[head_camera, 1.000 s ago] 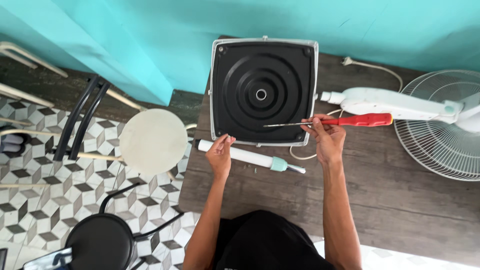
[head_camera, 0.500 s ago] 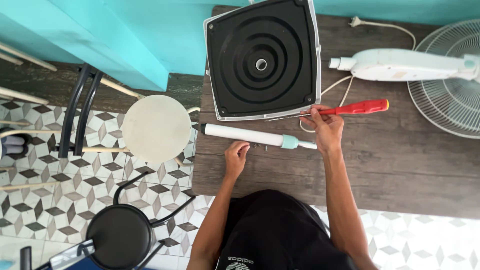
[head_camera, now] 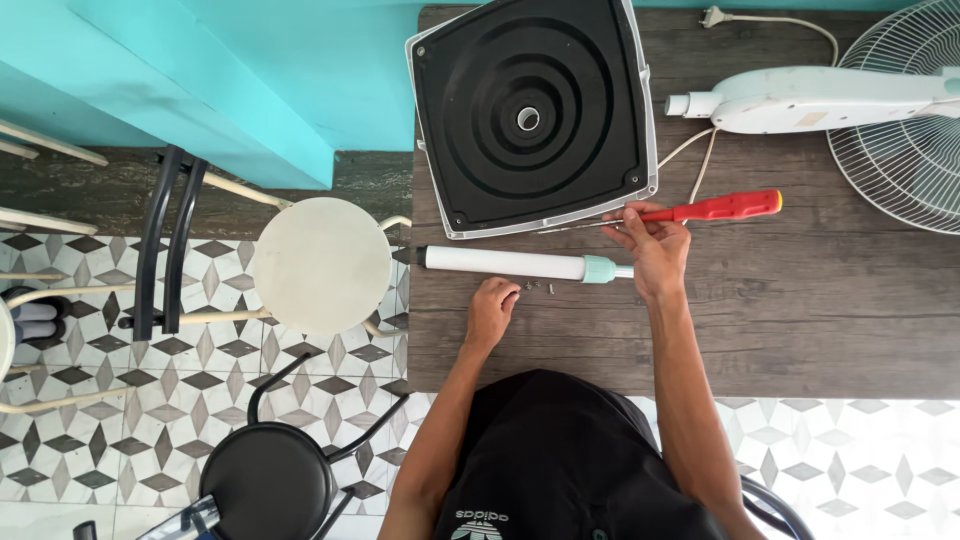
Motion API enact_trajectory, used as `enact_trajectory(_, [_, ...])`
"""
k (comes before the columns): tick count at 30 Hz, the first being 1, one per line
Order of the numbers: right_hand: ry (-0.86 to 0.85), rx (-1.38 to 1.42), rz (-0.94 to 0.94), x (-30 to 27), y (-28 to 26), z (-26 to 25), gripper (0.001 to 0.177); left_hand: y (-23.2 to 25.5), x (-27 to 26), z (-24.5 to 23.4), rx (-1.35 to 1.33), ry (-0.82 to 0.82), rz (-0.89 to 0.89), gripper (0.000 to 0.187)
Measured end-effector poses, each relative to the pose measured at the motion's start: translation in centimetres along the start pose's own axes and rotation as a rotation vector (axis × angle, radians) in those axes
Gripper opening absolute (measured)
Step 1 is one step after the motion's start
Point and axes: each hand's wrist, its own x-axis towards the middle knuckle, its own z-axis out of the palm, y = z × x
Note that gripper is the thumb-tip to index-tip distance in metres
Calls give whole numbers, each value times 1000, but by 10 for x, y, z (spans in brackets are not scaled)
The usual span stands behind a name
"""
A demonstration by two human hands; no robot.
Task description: The person flips a white square appliance over to expose its black underside, then uses a red-handled screwdriver to loosen and remove screws from the corners. The person continues unscrewing multiple fasteners while the appliance remains on the table.
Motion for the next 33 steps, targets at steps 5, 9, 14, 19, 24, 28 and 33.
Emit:
enact_trajectory(5, [-6, 9, -28, -3, 6, 11, 11, 2, 5, -16, -160, -69, -114, 23])
enact_trajectory(9, [25, 12, -30, -4, 12, 18, 11, 0, 14, -31, -219, 65, -62, 20])
enact_trajectory(14, [131, -11, -15, -5, 23, 24, 16, -12, 32, -48, -125, 219, -84, 17])
enact_trajectory(19, [181, 28, 19, -8, 34, 28, 16, -44, 77, -61, 69, 423, 60, 62])
enact_trajectory(24, [250, 73, 90, -11, 44, 32, 19, -67, 131, -71, 24, 54, -143, 102])
enact_trajectory(28, [299, 59, 103, -13, 46, 33, 19, -62, 148, -77, -215, -78, -185, 96])
enact_trajectory(33, [319, 87, 88, -6, 54, 39, 19, -56, 142, -79, -205, -18, -220, 95])
